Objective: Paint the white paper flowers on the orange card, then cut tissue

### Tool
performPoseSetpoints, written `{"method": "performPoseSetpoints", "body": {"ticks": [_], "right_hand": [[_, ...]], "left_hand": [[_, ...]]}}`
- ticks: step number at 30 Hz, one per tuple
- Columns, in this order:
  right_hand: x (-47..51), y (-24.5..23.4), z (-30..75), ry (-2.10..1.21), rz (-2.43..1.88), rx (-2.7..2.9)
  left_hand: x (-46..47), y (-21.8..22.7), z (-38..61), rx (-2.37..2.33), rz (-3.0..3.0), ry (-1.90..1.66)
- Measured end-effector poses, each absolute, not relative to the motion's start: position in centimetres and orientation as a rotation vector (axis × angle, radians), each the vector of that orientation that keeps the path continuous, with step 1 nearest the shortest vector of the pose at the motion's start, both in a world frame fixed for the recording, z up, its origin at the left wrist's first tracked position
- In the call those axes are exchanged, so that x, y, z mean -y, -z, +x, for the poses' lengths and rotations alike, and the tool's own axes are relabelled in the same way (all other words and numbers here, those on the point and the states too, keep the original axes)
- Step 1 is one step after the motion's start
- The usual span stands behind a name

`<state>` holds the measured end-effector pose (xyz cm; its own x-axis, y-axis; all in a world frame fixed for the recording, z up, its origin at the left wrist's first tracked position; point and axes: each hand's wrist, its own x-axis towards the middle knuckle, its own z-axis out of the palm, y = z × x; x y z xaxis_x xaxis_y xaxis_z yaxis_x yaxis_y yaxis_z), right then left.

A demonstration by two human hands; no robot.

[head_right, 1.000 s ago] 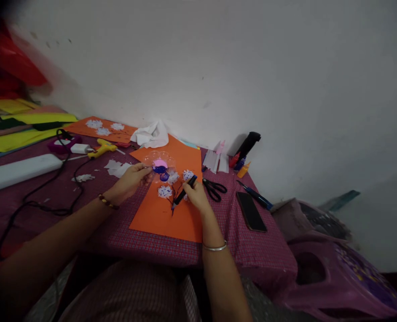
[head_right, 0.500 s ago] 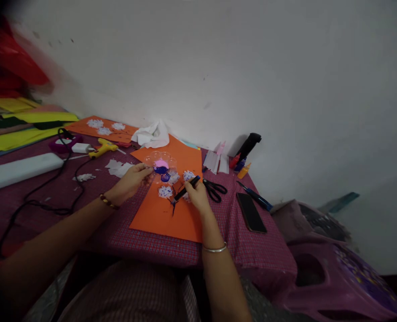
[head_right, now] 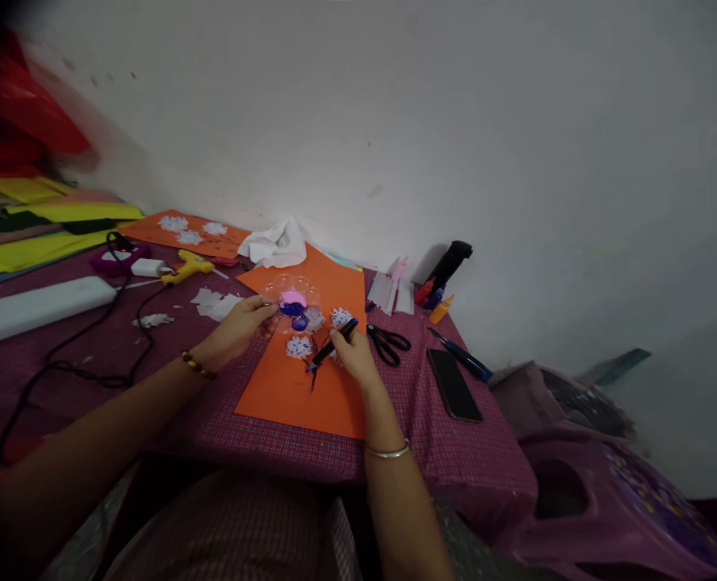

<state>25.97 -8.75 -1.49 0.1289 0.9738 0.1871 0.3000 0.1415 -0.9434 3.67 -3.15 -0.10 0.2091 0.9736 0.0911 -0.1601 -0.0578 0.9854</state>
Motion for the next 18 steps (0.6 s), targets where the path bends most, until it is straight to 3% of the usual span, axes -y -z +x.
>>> {"method": "performPoseSetpoints", "body": {"ticks": [18], "right_hand": [[8.79,1.41,25.86,-0.823,-1.319,1.246]], "left_hand": [[3.15,0.22,3.77,-0.913,1.281,-1.172]]}}
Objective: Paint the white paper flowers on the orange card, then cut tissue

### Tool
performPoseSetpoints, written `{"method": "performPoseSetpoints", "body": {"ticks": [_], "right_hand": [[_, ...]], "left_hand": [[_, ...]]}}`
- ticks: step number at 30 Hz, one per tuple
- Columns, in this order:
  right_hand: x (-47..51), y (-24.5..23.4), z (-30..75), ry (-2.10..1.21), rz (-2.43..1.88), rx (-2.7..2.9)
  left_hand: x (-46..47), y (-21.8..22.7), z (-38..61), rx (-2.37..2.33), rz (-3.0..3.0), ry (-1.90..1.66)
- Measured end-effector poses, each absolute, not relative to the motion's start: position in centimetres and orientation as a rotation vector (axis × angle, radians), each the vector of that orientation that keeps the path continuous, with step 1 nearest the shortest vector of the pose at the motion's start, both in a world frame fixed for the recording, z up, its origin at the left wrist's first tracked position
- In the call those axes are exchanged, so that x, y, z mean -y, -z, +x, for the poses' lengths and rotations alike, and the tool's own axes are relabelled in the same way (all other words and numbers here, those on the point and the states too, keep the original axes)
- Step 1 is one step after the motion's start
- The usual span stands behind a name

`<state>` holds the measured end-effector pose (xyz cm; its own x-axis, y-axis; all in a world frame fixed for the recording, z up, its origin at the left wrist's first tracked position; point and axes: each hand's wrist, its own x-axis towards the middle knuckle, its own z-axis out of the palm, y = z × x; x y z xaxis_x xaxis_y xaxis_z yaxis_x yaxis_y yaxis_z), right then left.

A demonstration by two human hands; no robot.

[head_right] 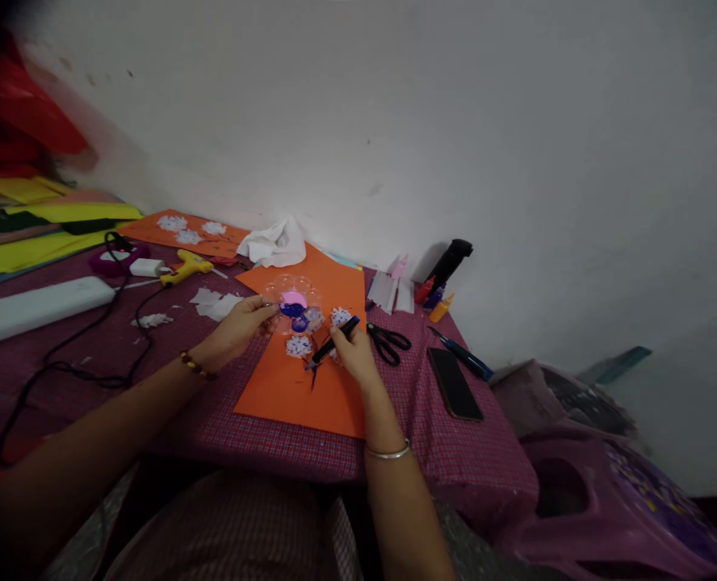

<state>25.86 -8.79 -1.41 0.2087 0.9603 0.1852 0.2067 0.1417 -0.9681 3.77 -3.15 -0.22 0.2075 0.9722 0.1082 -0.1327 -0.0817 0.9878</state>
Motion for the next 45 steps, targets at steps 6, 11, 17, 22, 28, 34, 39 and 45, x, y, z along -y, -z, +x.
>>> {"method": "performPoseSetpoints", "body": {"ticks": [6,11,17,22,28,34,39,45], "right_hand": [[8.2,1.5,26.4,-0.776,-1.259,1.046],[8.0,1.2,26.4,-0.779,-1.194,0.964],[8.1,0.0,27.0,-0.847,-1.135,0.955],[8.5,-0.4,28.0,-0.995,-1.053,0.95],[10.4,1.1,29.8,-1.294,-0.968,0.697],[13.5,0.7,31.5,-1.417,-0.973,0.558],[14.0,0.0,32.5,-1.526,-0.954,0.458],[12.2,2.3,33.9,-1.429,-0.954,0.271]], "left_hand": [[3.2,0.1,3.7,-0.903,1.273,-1.184],[3.2,0.5,3.9,-0.899,1.241,-1.19],[2.5,1.4,3.9,-0.891,1.117,-1.178],[1.8,0.8,3.4,-0.764,0.941,-1.103],[0.4,-0.6,2.3,-0.685,0.773,-1.048],[-1.5,-2.0,1.0,-0.766,0.802,-1.214],[-2.4,-1.6,0.4,-0.94,0.716,-1.212],[-1.1,-1.4,0.4,-0.986,0.725,-1.212]]}}
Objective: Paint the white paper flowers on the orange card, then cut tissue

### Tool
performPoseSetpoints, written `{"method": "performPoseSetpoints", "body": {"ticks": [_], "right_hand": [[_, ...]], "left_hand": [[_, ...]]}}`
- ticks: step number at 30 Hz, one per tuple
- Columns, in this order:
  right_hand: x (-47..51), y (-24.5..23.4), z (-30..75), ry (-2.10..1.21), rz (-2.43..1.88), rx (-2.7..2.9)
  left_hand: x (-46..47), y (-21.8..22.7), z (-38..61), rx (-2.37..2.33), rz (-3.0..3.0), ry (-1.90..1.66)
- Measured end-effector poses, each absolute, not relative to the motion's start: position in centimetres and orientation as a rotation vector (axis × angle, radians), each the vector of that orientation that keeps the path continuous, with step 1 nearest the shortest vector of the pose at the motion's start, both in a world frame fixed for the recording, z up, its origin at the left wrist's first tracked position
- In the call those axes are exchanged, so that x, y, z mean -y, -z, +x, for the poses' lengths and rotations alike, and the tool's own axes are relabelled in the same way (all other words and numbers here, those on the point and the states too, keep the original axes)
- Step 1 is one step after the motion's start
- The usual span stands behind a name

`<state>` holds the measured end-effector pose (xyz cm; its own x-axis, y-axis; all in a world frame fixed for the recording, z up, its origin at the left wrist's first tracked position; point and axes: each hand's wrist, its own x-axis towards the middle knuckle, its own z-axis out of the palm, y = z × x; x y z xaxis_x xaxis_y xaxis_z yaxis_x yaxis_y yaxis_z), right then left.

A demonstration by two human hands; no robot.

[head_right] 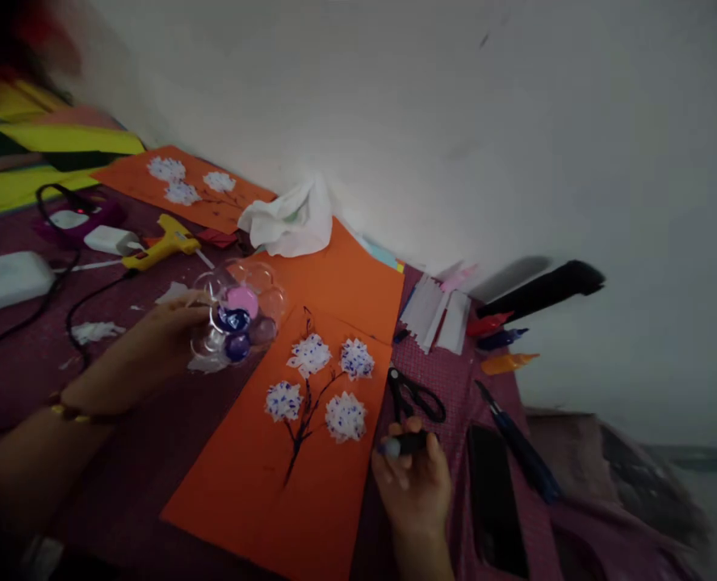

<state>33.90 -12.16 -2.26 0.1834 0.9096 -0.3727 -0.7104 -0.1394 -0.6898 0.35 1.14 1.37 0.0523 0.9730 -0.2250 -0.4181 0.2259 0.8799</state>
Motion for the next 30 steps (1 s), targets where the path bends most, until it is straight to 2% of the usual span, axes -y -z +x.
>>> {"method": "performPoseSetpoints", "body": {"ticks": [8,14,21,25,30], "right_hand": [[9.2,3.2,32.6,-1.171,-1.111,0.418],[8.7,3.4,31.7,-1.058,-1.163,0.461],[9.1,3.0,30.8,-1.019,-1.079,0.554],[9.6,1.7,30.5,-1.093,-0.977,0.629],[8.8,-1.4,29.6,-1.148,-0.856,0.7]], "left_hand": [[1.1,-4.7,-0.6,-0.783,0.362,-1.576],[1.0,-4.9,-1.4,-0.659,0.154,-1.337],[1.6,-2.2,0.8,-0.749,0.598,-1.162],[2.1,-1.3,1.4,-0.863,1.043,-1.228],[1.8,-2.0,2.2,-1.011,1.296,-1.267]]}}
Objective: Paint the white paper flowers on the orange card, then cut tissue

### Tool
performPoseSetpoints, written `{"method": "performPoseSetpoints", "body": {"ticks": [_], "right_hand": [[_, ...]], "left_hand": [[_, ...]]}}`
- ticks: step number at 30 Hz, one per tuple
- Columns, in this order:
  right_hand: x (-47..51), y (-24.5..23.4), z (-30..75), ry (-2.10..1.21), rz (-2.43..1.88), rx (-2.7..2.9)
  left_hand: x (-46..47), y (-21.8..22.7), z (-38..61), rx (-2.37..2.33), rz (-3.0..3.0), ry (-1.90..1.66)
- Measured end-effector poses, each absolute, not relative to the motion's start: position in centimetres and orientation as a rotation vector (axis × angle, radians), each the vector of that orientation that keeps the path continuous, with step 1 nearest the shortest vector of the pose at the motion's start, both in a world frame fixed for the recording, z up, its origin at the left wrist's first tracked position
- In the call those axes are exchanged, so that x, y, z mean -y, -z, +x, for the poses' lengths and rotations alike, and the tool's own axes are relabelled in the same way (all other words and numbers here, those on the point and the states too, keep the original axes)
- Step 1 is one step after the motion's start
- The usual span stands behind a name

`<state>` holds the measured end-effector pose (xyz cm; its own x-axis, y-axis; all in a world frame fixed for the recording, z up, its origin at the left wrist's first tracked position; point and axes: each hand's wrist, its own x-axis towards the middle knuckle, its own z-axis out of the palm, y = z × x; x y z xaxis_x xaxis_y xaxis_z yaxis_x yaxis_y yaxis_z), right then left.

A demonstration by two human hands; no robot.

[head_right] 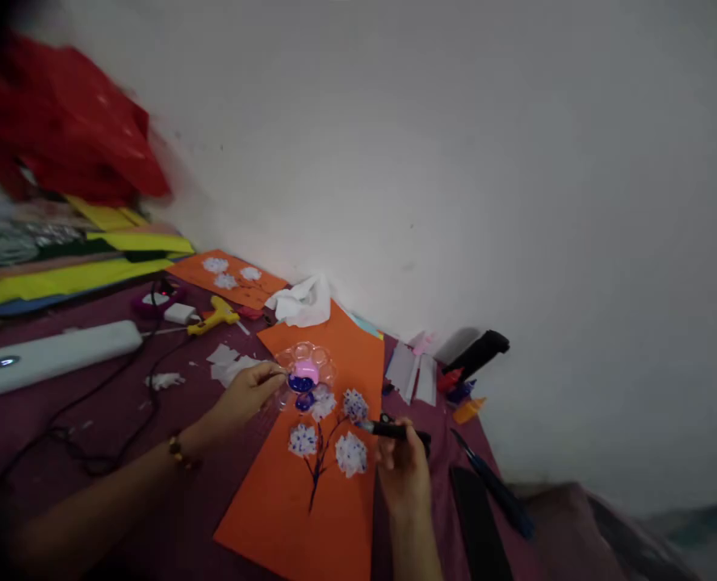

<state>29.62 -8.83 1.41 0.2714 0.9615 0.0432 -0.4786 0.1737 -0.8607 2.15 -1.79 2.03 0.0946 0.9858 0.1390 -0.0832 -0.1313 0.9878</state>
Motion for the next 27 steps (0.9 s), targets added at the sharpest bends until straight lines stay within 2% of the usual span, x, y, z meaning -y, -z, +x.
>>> {"method": "performPoseSetpoints", "body": {"ticks": [7,14,20,27], "right_hand": [[7.2,-3.4,27.7,-0.94,-0.921,0.947],[6.4,-0.5,26.4,-1.003,-0.985,0.891],[6.8,-0.9,26.3,-1.038,-1.053,0.96],[7.0,-0.1,25.8,-1.102,-0.938,0.945]], "left_hand": [[0.4,-1.6,4.6,-1.024,1.46,-1.06],[1.8,0.0,4.9,-1.051,1.398,-1.015],[3.6,-1.7,5.2,-1.136,1.546,-0.977],[4.6,-1.0,5.2,-1.137,1.6,-0.95]]}}
